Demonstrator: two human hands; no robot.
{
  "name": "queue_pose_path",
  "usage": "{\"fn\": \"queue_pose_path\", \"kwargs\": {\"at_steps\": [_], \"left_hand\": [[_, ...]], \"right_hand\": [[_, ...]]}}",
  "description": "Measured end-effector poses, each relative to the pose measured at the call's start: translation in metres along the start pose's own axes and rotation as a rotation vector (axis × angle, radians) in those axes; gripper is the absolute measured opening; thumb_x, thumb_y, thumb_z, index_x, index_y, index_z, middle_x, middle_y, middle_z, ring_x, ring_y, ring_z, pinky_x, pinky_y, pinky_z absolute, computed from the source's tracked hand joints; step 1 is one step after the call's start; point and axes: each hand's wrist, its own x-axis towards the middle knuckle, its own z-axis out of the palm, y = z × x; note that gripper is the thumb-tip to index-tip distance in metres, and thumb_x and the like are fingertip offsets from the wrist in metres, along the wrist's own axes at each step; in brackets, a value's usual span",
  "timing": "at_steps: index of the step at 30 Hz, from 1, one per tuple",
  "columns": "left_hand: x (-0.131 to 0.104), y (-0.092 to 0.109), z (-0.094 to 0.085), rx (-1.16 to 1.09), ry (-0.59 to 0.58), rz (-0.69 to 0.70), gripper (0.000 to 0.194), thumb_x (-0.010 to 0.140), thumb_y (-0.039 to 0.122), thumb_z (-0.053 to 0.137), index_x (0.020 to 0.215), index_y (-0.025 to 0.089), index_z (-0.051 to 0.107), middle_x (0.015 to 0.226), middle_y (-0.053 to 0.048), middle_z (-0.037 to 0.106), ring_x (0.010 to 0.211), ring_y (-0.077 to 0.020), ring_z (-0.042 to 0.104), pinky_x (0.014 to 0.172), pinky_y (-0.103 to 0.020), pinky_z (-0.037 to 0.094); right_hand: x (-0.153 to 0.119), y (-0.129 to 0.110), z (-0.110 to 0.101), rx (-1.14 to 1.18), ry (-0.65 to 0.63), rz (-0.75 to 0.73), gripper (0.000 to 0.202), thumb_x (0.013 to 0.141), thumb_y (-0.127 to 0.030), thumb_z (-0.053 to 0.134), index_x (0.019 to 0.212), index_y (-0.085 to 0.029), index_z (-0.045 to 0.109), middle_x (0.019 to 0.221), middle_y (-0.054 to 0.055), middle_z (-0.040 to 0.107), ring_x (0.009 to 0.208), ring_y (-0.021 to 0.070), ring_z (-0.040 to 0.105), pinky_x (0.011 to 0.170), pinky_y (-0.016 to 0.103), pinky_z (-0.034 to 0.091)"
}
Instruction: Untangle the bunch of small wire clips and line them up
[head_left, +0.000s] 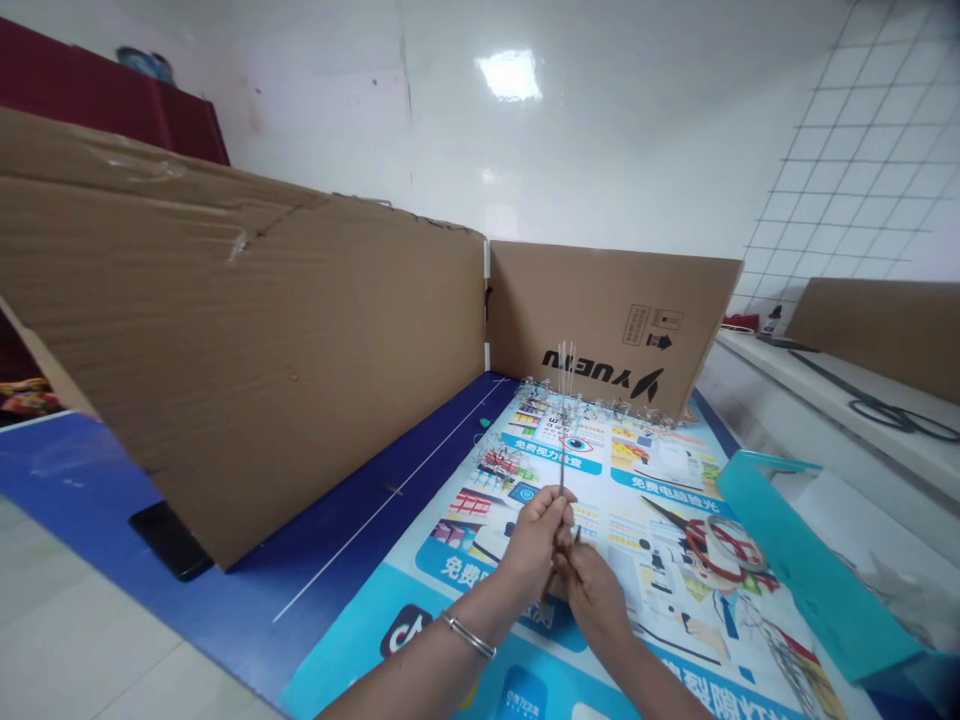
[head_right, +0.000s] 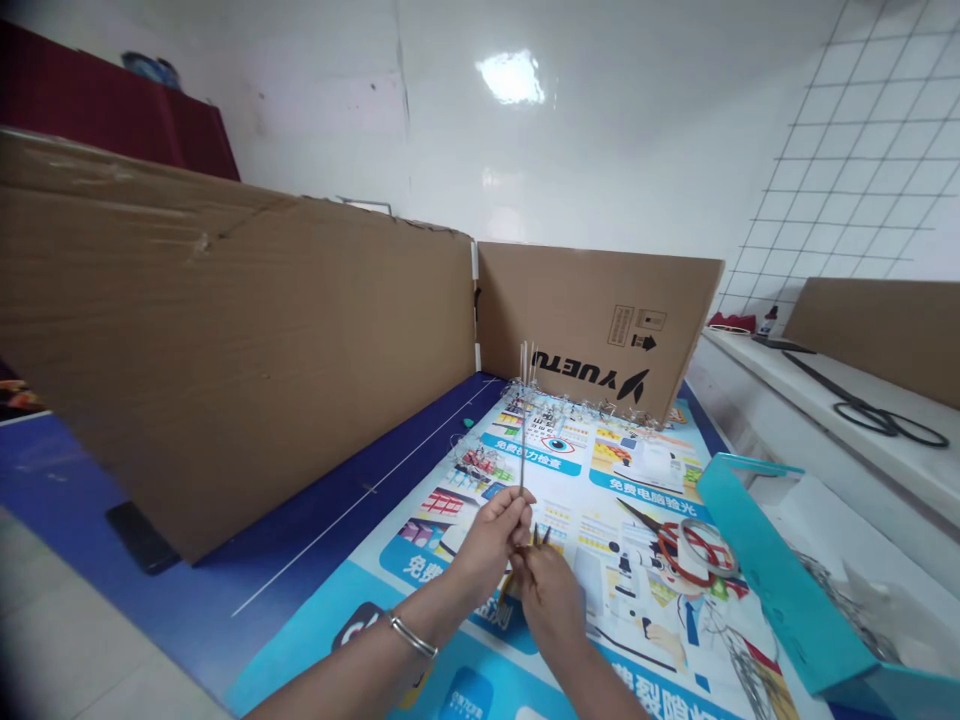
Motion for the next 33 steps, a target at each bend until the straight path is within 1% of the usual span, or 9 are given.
{"fn": "queue_pose_path", "kwargs": {"at_steps": [2,4,7,10,14,19,24,28,33], "left_hand": [[0.009,0.016,-0.022,0.074,0.072,0.04,0.029,0.077,0.044,0.052,0.09,0.019,0.056,0.063,0.003,0.05,0.044,-0.0053,0.038,0.042,-0.017,0.029],[0.022,0.035,-0.057,0.186,0.175,0.087,0.033,0.078,0.045,0.05,0.097,0.019,0.056,0.068,0.001,0.052,0.045,-0.0059,0.038,0.042,-0.017,0.028],[0.039,0.061,-0.123,0.42,0.343,0.115,0.032,0.079,0.04,0.047,0.102,0.019,0.056,0.074,-0.001,0.056,0.051,-0.0098,0.044,0.047,-0.02,0.032],[0.046,0.075,-0.181,0.681,0.436,0.058,0.021,0.076,0.03,0.048,0.089,0.018,0.061,0.073,-0.004,0.06,0.067,-0.0179,0.053,0.059,-0.025,0.038],[0.042,0.07,-0.221,0.969,0.464,-0.034,0.015,0.072,0.02,0.048,0.075,0.018,0.063,0.076,-0.01,0.063,0.087,-0.0284,0.056,0.074,-0.036,0.038],[0.039,0.052,-0.237,1.177,0.455,-0.054,0.018,0.072,0.018,0.046,0.075,0.014,0.063,0.097,-0.019,0.061,0.112,-0.0366,0.042,0.088,-0.047,0.028],[0.05,0.045,-0.24,1.144,0.423,-0.044,0.018,0.073,0.027,0.049,0.076,0.016,0.063,0.103,-0.016,0.061,0.115,-0.0352,0.04,0.09,-0.046,0.028],[0.077,0.038,-0.225,0.982,0.34,-0.023,0.027,0.072,0.037,0.054,0.089,0.018,0.063,0.105,-0.011,0.063,0.107,-0.0289,0.05,0.088,-0.037,0.035],[0.108,0.02,-0.188,0.675,0.248,-0.054,0.044,0.071,0.05,0.055,0.099,0.017,0.06,0.096,-0.009,0.066,0.083,-0.0228,0.061,0.068,-0.031,0.044]], "right_hand": [[0.0,-0.003,-0.003,0.033,0.003,0.007,0.028,0.088,-0.035,0.037,0.099,-0.021,0.06,0.095,0.007,0.061,0.09,0.0205,0.056,0.077,0.03,0.043],[0.001,-0.005,-0.005,0.063,0.0,0.04,0.031,0.088,-0.037,0.037,0.108,-0.023,0.057,0.101,0.007,0.06,0.092,0.0197,0.056,0.077,0.029,0.044],[0.001,-0.009,-0.007,0.028,-0.074,0.026,0.026,0.088,-0.034,0.038,0.092,-0.024,0.062,0.09,0.004,0.061,0.084,0.018,0.057,0.072,0.027,0.043],[0.002,-0.014,-0.009,-0.055,-0.14,-0.021,0.026,0.088,-0.028,0.039,0.077,-0.024,0.062,0.079,0.002,0.059,0.079,0.017,0.055,0.071,0.027,0.041],[0.003,-0.016,-0.01,-0.079,-0.154,-0.004,0.023,0.087,-0.025,0.04,0.078,-0.024,0.062,0.079,0.001,0.059,0.079,0.0164,0.054,0.07,0.026,0.039],[0.003,-0.015,-0.009,-0.07,-0.148,-0.007,0.023,0.087,-0.025,0.041,0.078,-0.024,0.062,0.08,0.001,0.059,0.08,0.0165,0.054,0.07,0.026,0.038],[0.003,-0.014,-0.008,-0.077,-0.142,-0.005,0.023,0.087,-0.026,0.041,0.078,-0.025,0.063,0.079,0.001,0.059,0.079,0.0165,0.054,0.071,0.027,0.038],[0.005,-0.014,-0.008,-0.073,-0.158,-0.01,0.023,0.087,-0.026,0.041,0.078,-0.025,0.062,0.079,0.001,0.059,0.079,0.0166,0.054,0.072,0.027,0.037],[0.005,-0.013,-0.008,-0.069,-0.164,-0.008,0.024,0.087,-0.027,0.04,0.077,-0.025,0.062,0.078,0.001,0.058,0.078,0.0167,0.054,0.07,0.027,0.037]]}}
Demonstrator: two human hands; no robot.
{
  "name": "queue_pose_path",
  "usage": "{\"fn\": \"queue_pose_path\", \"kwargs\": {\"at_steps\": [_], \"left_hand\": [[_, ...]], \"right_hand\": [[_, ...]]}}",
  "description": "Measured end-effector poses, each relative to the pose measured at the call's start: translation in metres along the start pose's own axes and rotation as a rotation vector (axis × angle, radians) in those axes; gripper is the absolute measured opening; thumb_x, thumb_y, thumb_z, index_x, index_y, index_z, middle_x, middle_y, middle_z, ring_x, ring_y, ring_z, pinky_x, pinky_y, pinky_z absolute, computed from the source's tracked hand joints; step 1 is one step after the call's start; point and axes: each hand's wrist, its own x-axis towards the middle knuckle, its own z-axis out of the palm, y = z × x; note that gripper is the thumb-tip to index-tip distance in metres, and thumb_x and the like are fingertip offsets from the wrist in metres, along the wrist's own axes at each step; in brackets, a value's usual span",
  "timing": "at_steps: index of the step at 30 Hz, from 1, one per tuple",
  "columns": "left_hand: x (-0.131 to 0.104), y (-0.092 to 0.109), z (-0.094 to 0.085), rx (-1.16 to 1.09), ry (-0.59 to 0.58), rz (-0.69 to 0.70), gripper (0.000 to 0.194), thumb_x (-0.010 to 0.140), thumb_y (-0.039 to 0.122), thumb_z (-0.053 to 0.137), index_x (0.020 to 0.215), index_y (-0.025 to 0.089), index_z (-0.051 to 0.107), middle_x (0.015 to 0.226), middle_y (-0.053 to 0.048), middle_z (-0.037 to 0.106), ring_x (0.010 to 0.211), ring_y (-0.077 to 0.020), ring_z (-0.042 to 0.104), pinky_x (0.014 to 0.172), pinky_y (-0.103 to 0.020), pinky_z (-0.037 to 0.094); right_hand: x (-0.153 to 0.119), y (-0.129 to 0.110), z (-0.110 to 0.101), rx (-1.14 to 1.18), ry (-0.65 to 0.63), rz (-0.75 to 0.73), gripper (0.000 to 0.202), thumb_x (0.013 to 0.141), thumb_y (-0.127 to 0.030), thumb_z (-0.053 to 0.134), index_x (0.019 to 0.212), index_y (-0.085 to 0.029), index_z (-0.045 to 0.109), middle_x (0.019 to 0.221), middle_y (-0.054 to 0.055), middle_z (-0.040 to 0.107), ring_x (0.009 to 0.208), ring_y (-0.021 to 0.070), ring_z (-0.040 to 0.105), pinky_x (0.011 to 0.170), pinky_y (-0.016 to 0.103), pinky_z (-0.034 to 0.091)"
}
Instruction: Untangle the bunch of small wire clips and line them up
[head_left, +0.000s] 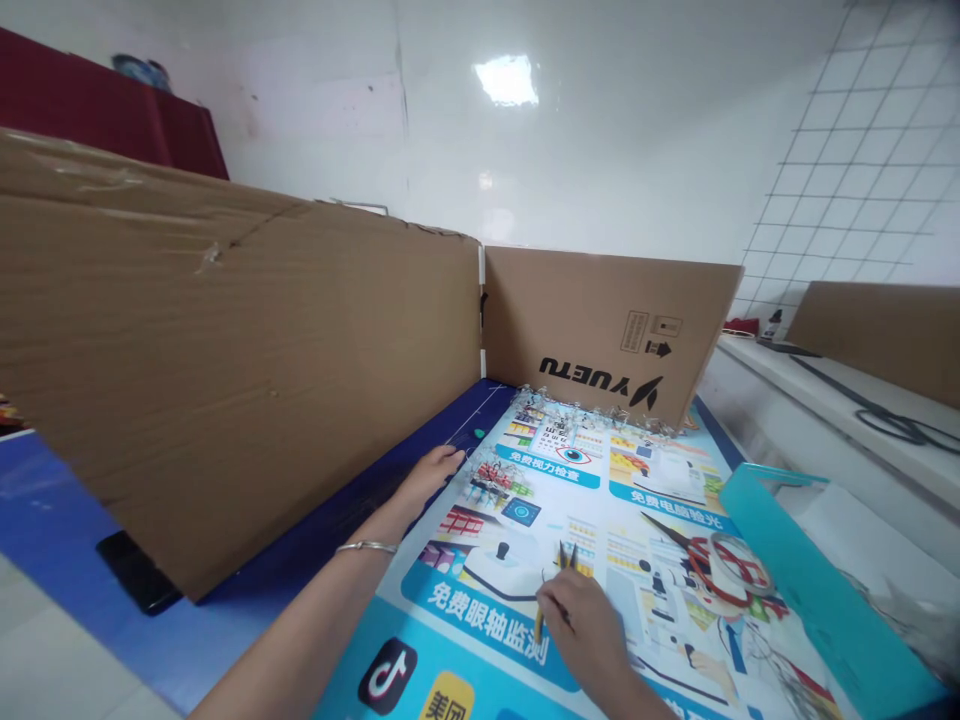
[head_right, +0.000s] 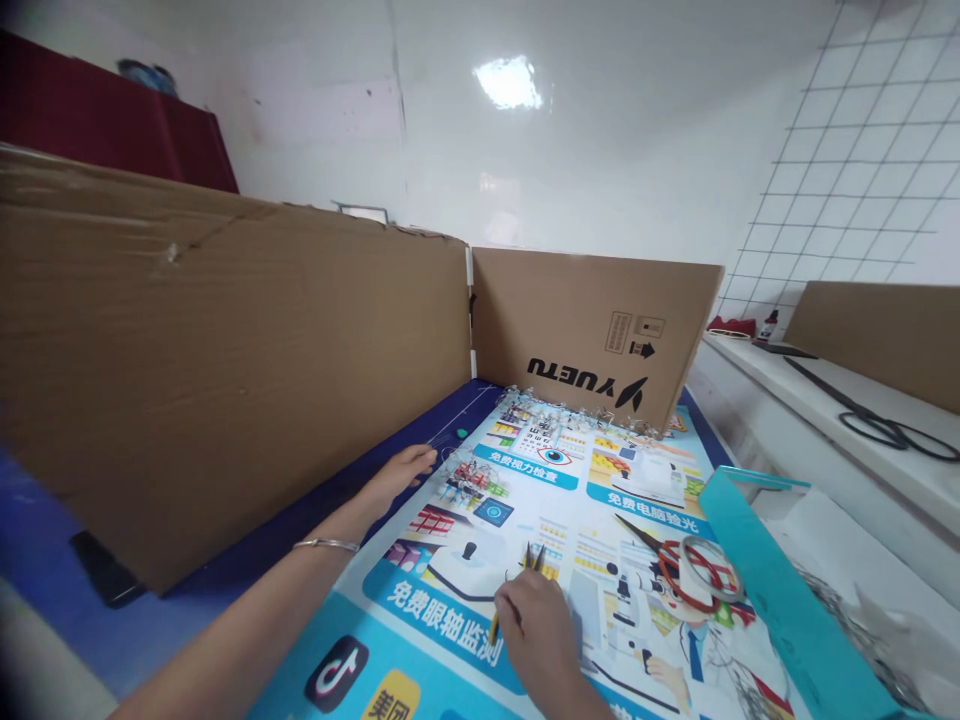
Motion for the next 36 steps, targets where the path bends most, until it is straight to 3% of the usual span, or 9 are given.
{"fn": "queue_pose_path", "kwargs": {"at_steps": [5,10,15,19,23,29,36], "left_hand": [[-0.001,0.002,0.034,-0.26,-0.005,-0.019,0.032,0.061,0.042,0.066,0.073,0.014,0.06,0.068,-0.004,0.062,0.064,-0.0163,0.057,0.058,-0.026,0.041],[-0.021,0.009,0.049,-0.505,0.019,0.025,0.028,0.061,0.038,0.068,0.07,0.015,0.056,0.064,0.002,0.056,0.059,-0.0107,0.053,0.06,-0.024,0.042],[-0.054,0.037,0.062,-0.696,0.005,0.109,0.024,0.066,0.035,0.066,0.074,0.016,0.054,0.069,0.003,0.054,0.064,-0.0102,0.053,0.068,-0.025,0.043],[-0.09,0.066,0.083,-0.804,-0.043,0.148,0.019,0.071,0.031,0.064,0.078,0.016,0.054,0.072,0.002,0.054,0.069,-0.0108,0.054,0.074,-0.027,0.043],[-0.131,0.084,0.107,-0.896,-0.108,0.153,0.016,0.074,0.029,0.063,0.081,0.018,0.055,0.077,0.001,0.054,0.072,-0.0105,0.053,0.076,-0.028,0.043],[-0.168,0.088,0.125,-1.054,-0.195,0.074,0.014,0.073,0.025,0.065,0.078,0.017,0.055,0.078,0.001,0.054,0.076,-0.0102,0.051,0.079,-0.026,0.043],[-0.177,0.078,0.13,-1.11,-0.298,0.03,0.01,0.075,0.021,0.064,0.077,0.017,0.055,0.079,0.0,0.055,0.075,-0.0093,0.052,0.076,-0.022,0.046]], "right_hand": [[-0.002,-0.001,-0.001,0.028,0.012,0.005,0.024,0.087,-0.026,0.041,0.076,-0.025,0.062,0.078,0.001,0.058,0.078,0.0166,0.054,0.072,0.027,0.038],[-0.003,0.0,-0.002,0.17,0.069,0.062,0.023,0.086,-0.029,0.042,0.081,-0.023,0.064,0.081,0.004,0.06,0.079,0.0182,0.055,0.07,0.028,0.042],[-0.007,0.008,-0.001,0.487,0.191,0.209,0.026,0.083,-0.038,0.048,0.096,-0.02,0.061,0.088,0.007,0.061,0.077,0.0196,0.058,0.069,0.03,0.047],[-0.015,0.002,-0.006,0.775,0.342,0.346,0.048,0.077,-0.043,0.057,0.118,-0.02,0.047,0.107,0.01,0.057,0.09,0.0229,0.058,0.073,0.035,0.049],[-0.026,-0.015,-0.019,0.98,0.53,0.303,0.068,0.074,-0.042,0.062,0.131,-0.027,0.028,0.128,0.011,0.042,0.105,0.0239,0.052,0.081,0.039,0.048],[-0.035,-0.027,-0.035,0.928,0.692,0.238,0.077,0.07,-0.039,0.067,0.134,-0.031,0.024,0.136,0.009,0.031,0.118,0.0263,0.04,0.087,0.041,0.045],[-0.036,-0.023,-0.042,0.843,0.707,0.169,0.084,0.067,-0.034,0.07,0.134,-0.032,0.021,0.139,0.01,0.025,0.114,0.0258,0.043,0.081,0.04,0.048]]}}
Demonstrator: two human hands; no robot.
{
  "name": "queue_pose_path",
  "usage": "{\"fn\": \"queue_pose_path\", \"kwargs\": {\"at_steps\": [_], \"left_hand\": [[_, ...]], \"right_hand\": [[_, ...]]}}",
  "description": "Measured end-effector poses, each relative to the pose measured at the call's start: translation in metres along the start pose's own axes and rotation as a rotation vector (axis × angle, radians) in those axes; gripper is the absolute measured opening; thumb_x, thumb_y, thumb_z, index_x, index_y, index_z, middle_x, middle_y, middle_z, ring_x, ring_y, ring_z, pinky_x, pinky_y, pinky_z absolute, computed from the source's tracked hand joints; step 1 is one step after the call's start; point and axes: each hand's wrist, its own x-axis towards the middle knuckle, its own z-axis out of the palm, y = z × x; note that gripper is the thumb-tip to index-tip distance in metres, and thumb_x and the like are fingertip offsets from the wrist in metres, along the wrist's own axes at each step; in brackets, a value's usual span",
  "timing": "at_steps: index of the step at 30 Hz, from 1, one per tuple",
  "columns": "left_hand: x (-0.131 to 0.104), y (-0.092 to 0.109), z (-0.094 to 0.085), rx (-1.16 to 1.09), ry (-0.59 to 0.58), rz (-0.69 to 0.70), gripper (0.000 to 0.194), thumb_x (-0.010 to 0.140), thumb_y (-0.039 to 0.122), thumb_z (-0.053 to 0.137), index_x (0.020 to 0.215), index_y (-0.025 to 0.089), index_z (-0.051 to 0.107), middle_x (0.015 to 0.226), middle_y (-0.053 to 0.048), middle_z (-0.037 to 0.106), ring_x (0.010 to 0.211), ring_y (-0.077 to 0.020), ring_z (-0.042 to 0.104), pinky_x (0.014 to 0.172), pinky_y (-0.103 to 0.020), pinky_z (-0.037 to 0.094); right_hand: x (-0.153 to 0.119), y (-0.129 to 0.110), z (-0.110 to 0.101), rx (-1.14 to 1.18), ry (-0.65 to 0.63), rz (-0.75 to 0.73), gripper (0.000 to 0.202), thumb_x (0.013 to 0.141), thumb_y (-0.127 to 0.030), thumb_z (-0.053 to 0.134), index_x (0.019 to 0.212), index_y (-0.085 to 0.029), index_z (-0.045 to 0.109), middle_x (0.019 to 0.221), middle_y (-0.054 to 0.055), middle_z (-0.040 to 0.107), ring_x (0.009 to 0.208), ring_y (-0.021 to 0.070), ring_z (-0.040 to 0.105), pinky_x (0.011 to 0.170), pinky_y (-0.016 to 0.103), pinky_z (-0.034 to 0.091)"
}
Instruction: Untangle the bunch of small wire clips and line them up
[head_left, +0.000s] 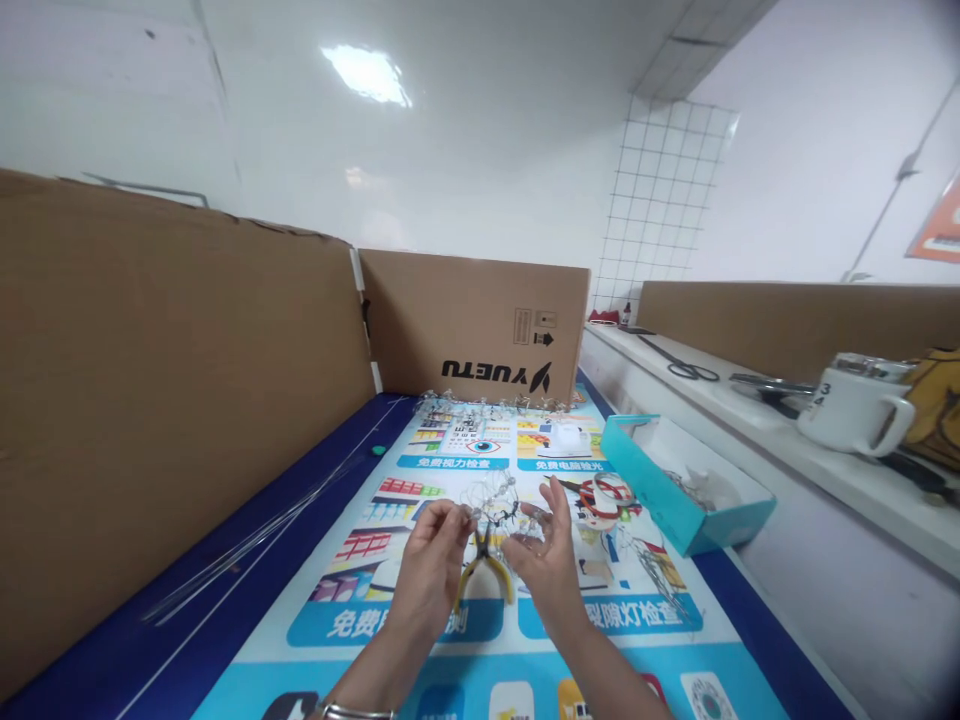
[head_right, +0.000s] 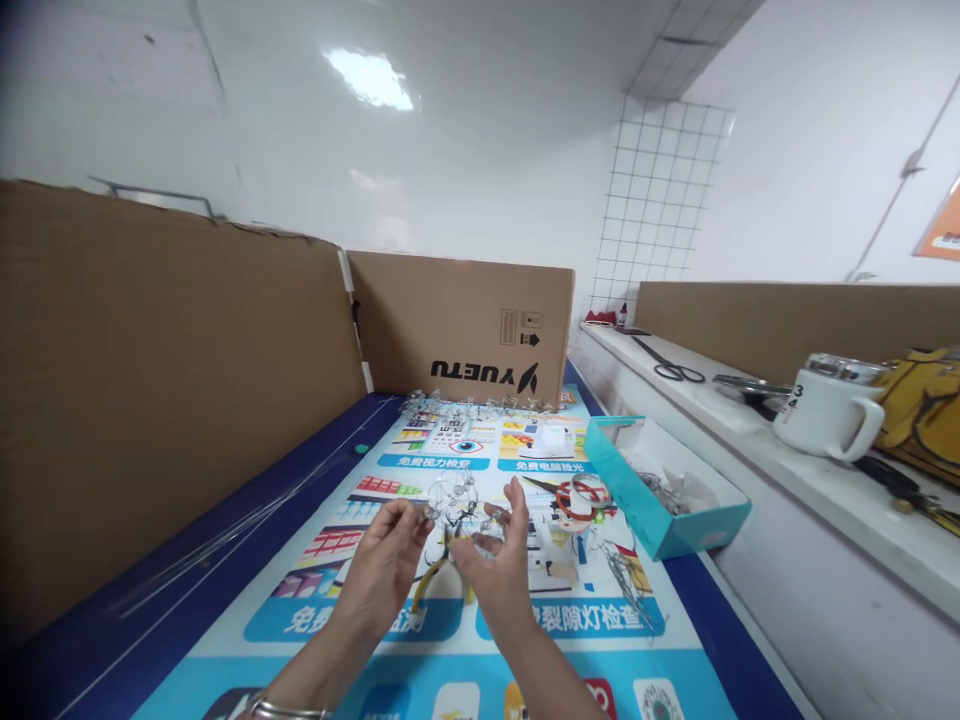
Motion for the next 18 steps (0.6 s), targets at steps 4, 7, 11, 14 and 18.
{"fn": "queue_pose_path", "kwargs": {"at_steps": [4,7,11,14,18], "left_hand": [[0.006,-0.004,-0.009,-0.079,0.038,-0.034,0.007,0.077,0.016,0.062,0.077,0.017,0.056,0.076,0.001,0.053,0.075,-0.0081,0.054,0.076,-0.02,0.049],[0.013,-0.006,-0.015,-0.165,0.097,-0.09,0.008,0.076,0.011,0.062,0.074,0.016,0.056,0.075,0.001,0.052,0.075,-0.0081,0.056,0.074,-0.018,0.051],[0.015,-0.008,-0.017,-0.259,0.149,-0.176,0.011,0.077,0.005,0.058,0.072,0.015,0.057,0.075,-0.001,0.053,0.074,-0.0083,0.058,0.072,-0.018,0.054],[0.013,-0.011,-0.016,-0.284,0.173,-0.222,0.014,0.08,0.003,0.053,0.073,0.014,0.057,0.074,-0.001,0.054,0.072,-0.0078,0.058,0.071,-0.018,0.055],[0.01,-0.014,-0.016,-0.273,0.195,-0.27,0.012,0.081,0.004,0.052,0.077,0.015,0.057,0.076,-0.002,0.055,0.072,-0.0079,0.059,0.07,-0.019,0.056]], "right_hand": [[-0.004,-0.008,0.001,-0.1,-0.057,-0.108,0.088,0.064,-0.031,0.072,0.135,-0.031,0.02,0.141,0.009,0.022,0.118,0.0257,0.038,0.087,0.04,0.046],[-0.006,-0.011,0.002,-0.186,-0.081,-0.152,0.094,0.061,-0.029,0.074,0.136,-0.03,0.018,0.141,0.008,0.021,0.12,0.026,0.035,0.088,0.04,0.046],[-0.008,-0.009,0.002,-0.283,-0.117,-0.211,0.094,0.062,-0.028,0.073,0.136,-0.03,0.016,0.139,0.008,0.022,0.118,0.0255,0.037,0.087,0.038,0.047],[-0.008,-0.009,0.001,-0.351,-0.105,-0.256,0.093,0.062,-0.026,0.072,0.136,-0.03,0.017,0.139,0.008,0.021,0.117,0.0258,0.038,0.084,0.037,0.048],[-0.006,-0.011,-0.002,-0.392,-0.08,-0.244,0.088,0.064,-0.021,0.07,0.135,-0.03,0.02,0.137,0.008,0.024,0.113,0.0245,0.041,0.08,0.035,0.049]]}}
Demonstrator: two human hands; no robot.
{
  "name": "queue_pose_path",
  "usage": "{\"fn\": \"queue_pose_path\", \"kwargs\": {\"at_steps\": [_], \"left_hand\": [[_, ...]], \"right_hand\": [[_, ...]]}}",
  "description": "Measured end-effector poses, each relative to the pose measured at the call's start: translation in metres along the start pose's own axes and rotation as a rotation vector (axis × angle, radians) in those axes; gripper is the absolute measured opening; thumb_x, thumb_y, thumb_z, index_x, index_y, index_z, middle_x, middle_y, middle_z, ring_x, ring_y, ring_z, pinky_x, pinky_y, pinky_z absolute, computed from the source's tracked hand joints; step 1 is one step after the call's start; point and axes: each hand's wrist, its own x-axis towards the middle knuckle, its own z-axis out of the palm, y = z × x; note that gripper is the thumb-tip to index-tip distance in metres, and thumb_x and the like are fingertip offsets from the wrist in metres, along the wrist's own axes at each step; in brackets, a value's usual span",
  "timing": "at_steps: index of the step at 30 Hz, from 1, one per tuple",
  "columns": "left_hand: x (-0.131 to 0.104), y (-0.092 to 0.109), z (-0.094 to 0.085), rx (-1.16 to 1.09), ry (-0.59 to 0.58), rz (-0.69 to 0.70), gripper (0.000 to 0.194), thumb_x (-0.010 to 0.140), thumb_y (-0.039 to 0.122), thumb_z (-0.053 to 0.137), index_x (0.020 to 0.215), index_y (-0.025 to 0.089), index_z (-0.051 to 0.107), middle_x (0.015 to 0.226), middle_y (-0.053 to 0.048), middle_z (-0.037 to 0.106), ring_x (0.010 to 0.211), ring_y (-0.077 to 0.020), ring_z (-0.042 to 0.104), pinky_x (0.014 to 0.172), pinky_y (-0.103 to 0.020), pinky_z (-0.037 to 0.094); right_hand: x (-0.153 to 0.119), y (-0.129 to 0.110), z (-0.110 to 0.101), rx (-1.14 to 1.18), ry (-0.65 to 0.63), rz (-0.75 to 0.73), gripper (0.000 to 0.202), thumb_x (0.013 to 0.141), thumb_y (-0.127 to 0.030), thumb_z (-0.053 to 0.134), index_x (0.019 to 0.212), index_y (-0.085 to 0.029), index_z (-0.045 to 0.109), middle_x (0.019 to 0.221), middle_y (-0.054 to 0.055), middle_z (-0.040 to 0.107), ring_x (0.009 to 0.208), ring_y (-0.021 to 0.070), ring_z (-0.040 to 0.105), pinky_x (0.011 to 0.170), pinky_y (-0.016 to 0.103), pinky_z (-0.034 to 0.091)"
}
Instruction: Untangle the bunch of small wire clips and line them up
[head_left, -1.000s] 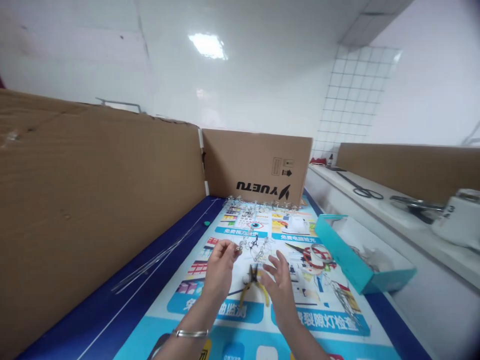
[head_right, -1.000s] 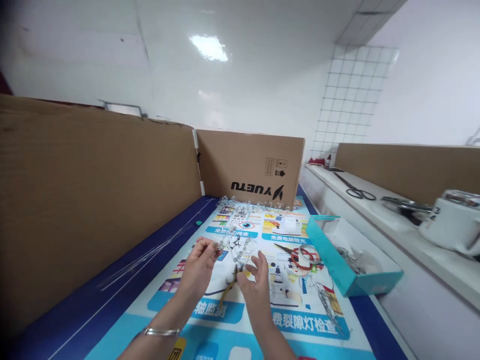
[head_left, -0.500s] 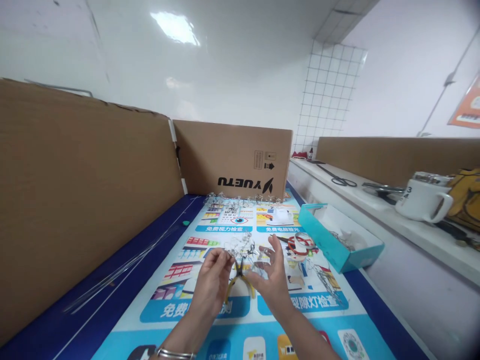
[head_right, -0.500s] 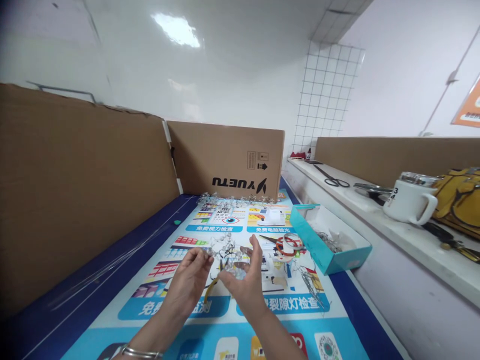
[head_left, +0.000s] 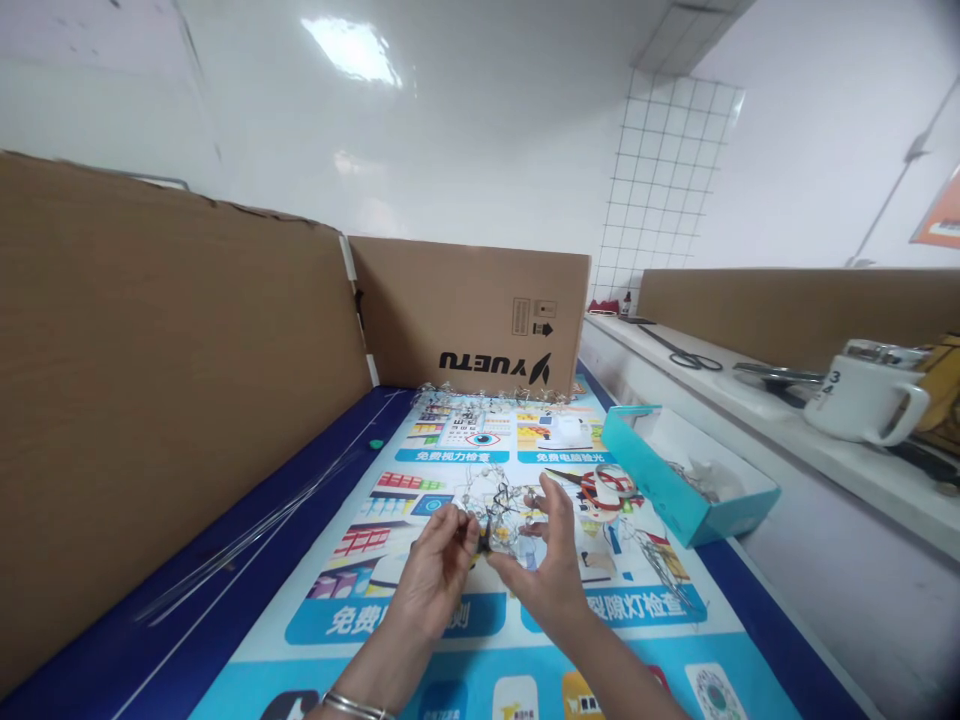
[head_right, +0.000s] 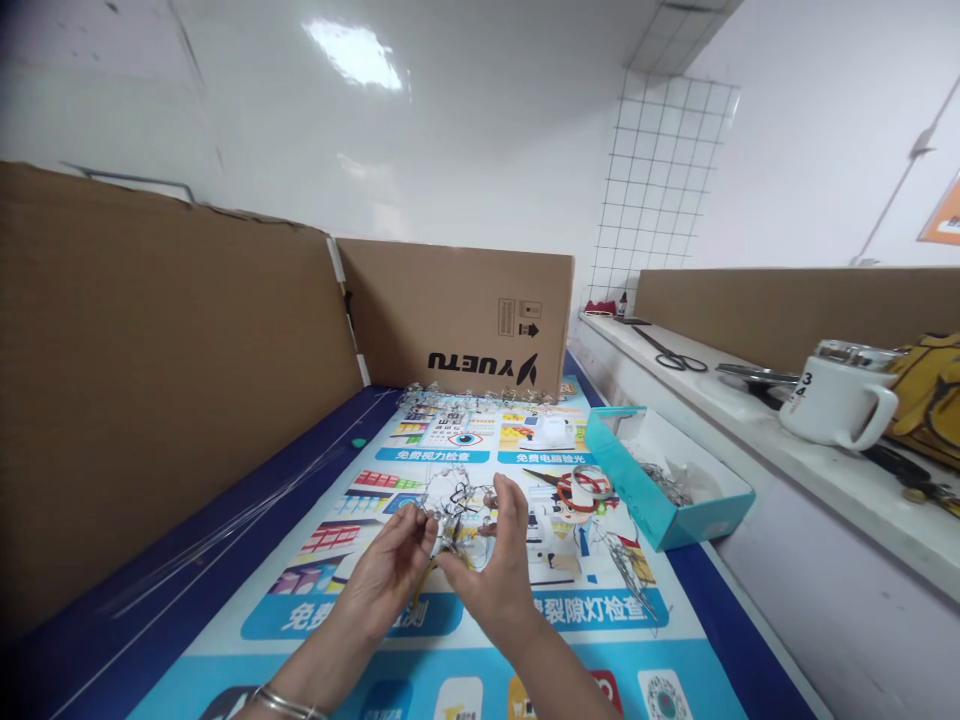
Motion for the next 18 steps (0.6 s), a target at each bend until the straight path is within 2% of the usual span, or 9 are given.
{"fn": "queue_pose_path", "kwargs": {"at_steps": [5,8,12,15,18], "left_hand": [[-0.001,-0.001,-0.001,0.028,-0.025,-0.049,0.01,0.079,0.006,0.056,0.077,0.015,0.057,0.076,-0.001,0.056,0.071,-0.0077,0.059,0.07,-0.019,0.055],[-0.002,-0.001,0.0,0.099,-0.072,-0.068,0.009,0.075,0.01,0.063,0.078,0.016,0.057,0.074,0.0,0.056,0.069,-0.0074,0.058,0.065,-0.018,0.052],[-0.005,-0.003,0.0,0.207,-0.108,-0.081,0.019,0.068,0.02,0.071,0.08,0.016,0.057,0.071,0.001,0.056,0.066,-0.0086,0.057,0.058,-0.018,0.047],[-0.006,-0.005,0.0,0.257,-0.119,-0.066,0.022,0.067,0.024,0.072,0.08,0.017,0.056,0.071,0.002,0.057,0.066,-0.0088,0.056,0.057,-0.018,0.045],[-0.007,-0.003,0.003,0.279,-0.124,0.005,0.02,0.069,0.026,0.07,0.079,0.018,0.055,0.071,0.002,0.056,0.066,-0.0089,0.054,0.058,-0.019,0.043]], "right_hand": [[0.003,-0.001,-0.003,0.034,0.024,0.058,0.088,0.063,-0.022,0.071,0.135,-0.031,0.021,0.132,0.008,0.031,0.106,0.0235,0.046,0.075,0.034,0.05],[0.004,-0.003,-0.004,0.046,0.053,0.058,0.089,0.062,-0.025,0.073,0.135,-0.031,0.022,0.129,0.009,0.033,0.106,0.0248,0.045,0.074,0.035,0.05],[0.005,-0.008,-0.007,0.042,0.07,0.025,0.088,0.062,-0.026,0.073,0.135,-0.03,0.024,0.123,0.009,0.036,0.107,0.0254,0.043,0.076,0.036,0.049],[0.006,-0.011,-0.01,0.021,0.066,0.024,0.088,0.061,-0.026,0.073,0.135,-0.03,0.025,0.12,0.008,0.038,0.105,0.0243,0.043,0.076,0.036,0.048],[0.009,-0.008,-0.011,0.013,0.069,0.057,0.087,0.061,-0.026,0.072,0.134,-0.031,0.027,0.115,0.007,0.04,0.104,0.0233,0.044,0.075,0.035,0.048]]}}
